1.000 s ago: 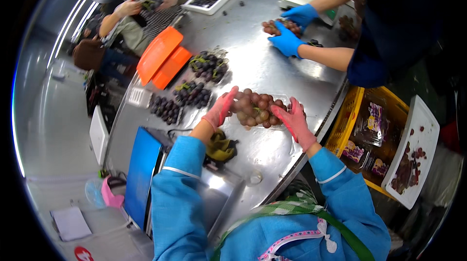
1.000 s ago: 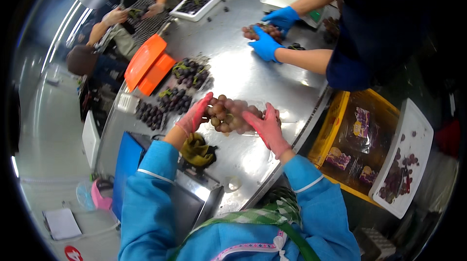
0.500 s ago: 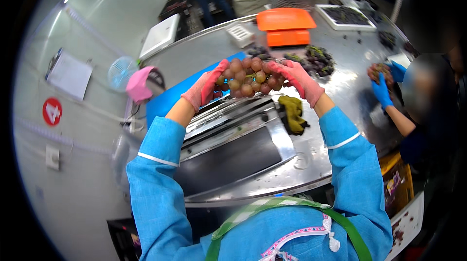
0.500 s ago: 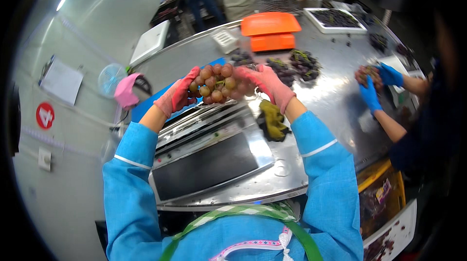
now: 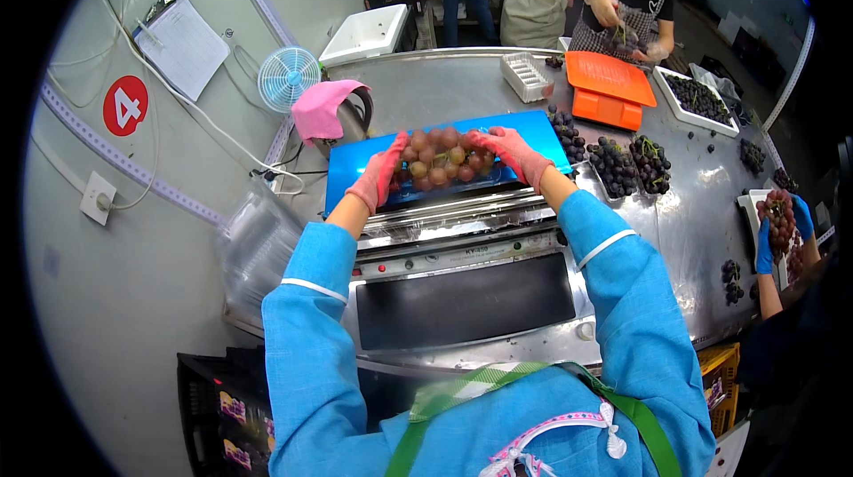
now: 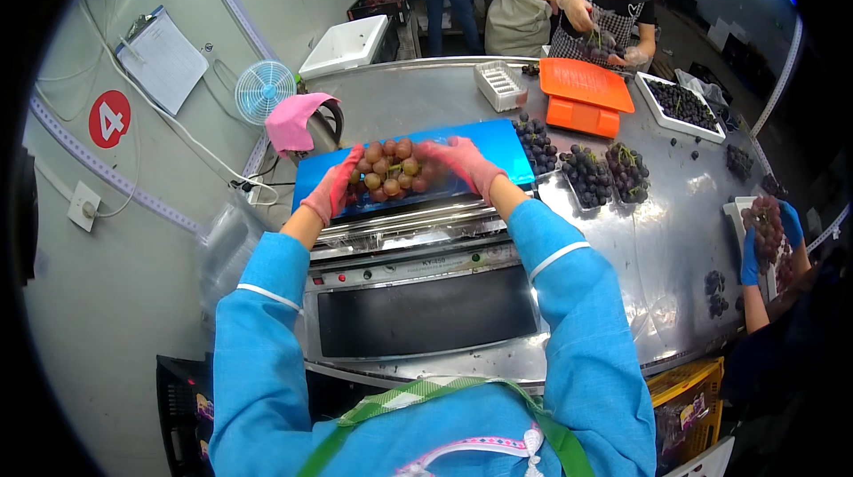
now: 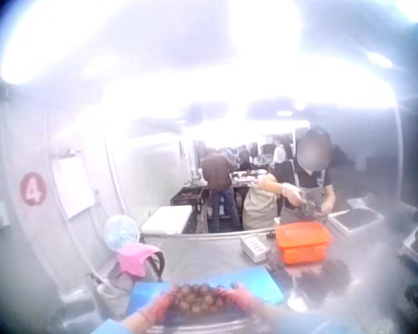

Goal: The person trims individual grapes from a large bunch using shears, then places the trimmed bunches into clear plastic clamshell containers. The person seals the containers using a heat-sealing machine and places the finished packages into a black crate. Other workers are visible in the background performing similar tasks.

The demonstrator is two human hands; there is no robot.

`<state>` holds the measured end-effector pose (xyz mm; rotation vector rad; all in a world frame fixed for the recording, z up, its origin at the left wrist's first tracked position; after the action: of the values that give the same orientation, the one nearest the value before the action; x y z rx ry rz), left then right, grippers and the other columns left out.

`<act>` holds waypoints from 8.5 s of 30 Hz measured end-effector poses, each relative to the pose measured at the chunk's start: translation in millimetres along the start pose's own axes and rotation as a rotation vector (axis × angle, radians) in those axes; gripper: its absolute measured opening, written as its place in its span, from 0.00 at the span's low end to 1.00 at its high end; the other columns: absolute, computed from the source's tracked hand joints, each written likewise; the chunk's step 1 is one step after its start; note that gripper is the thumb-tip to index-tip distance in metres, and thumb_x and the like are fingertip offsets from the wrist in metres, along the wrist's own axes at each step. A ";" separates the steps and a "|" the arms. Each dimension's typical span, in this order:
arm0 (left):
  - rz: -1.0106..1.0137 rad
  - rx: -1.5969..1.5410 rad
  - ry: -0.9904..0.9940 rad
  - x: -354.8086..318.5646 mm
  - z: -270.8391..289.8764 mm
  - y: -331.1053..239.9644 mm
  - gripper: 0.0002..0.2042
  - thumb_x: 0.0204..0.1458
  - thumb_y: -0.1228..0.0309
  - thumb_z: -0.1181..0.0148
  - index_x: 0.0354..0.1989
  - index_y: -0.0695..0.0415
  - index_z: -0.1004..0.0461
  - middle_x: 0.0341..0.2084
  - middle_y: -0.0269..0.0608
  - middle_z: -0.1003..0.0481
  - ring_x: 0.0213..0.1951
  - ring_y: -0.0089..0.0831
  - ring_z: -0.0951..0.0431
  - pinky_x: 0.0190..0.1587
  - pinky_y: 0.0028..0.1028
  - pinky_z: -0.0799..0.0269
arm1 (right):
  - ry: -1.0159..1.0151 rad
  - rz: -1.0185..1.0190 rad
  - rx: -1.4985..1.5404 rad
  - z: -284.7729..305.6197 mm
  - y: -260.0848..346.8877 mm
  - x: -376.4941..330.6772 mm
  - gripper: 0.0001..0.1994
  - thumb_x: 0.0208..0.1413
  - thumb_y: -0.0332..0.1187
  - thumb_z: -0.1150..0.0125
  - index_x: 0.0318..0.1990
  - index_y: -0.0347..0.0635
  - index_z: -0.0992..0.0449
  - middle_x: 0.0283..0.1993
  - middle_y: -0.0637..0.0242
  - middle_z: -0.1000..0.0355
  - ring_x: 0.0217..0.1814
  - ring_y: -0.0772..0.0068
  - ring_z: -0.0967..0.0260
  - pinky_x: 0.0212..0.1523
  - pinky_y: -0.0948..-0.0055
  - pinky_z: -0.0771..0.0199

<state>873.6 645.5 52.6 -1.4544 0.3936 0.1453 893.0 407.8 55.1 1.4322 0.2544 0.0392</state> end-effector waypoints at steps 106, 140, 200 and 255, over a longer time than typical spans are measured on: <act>0.038 -0.112 0.207 31.3 29.3 26.9 0.21 0.63 0.53 0.56 0.49 0.59 0.31 0.35 0.38 0.24 0.31 0.26 0.23 0.30 0.25 0.26 | 0.336 -0.019 -0.498 7.2 -21.1 21.0 0.16 0.57 0.43 0.51 0.30 0.38 0.25 0.25 0.61 0.28 0.23 0.68 0.31 0.24 0.69 0.33; -1.037 1.070 -0.293 -257.8 -132.0 26.3 0.24 0.64 0.54 0.60 0.57 0.61 0.37 0.55 0.48 0.32 0.56 0.36 0.31 0.62 0.40 0.41 | -0.184 0.352 0.869 -11.5 -7.3 -268.1 0.24 0.64 0.39 0.51 0.65 0.42 0.43 0.59 0.65 0.39 0.58 0.71 0.36 0.57 0.69 0.32; -0.699 0.700 -0.929 -406.7 105.3 107.3 0.15 0.51 0.56 0.42 0.43 0.48 0.26 0.36 0.33 0.24 0.39 0.34 0.24 0.46 0.43 0.30 | 0.873 0.602 -1.113 -485.4 81.3 -33.9 0.09 0.37 0.37 0.41 0.27 0.48 0.20 0.28 0.62 0.24 0.34 0.59 0.26 0.35 0.61 0.29; -1.151 0.811 -0.577 -317.9 -64.5 17.9 0.16 0.54 0.57 0.45 0.43 0.57 0.25 0.41 0.45 0.24 0.43 0.38 0.24 0.47 0.36 0.30 | 0.277 0.098 0.278 -65.3 -0.6 -273.8 0.26 0.65 0.49 0.54 0.65 0.47 0.44 0.47 0.67 0.33 0.48 0.73 0.35 0.51 0.71 0.32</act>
<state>561.7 628.8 141.9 -0.6037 -0.8021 -0.4728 613.8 422.2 88.1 1.7163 0.4301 0.2940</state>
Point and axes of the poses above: each hand's wrist, its own x-axis towards the middle knuckle, its own z-axis out of the back of the hand, y = z × x, the point moved 8 cm from there along x, towards the middle knuckle
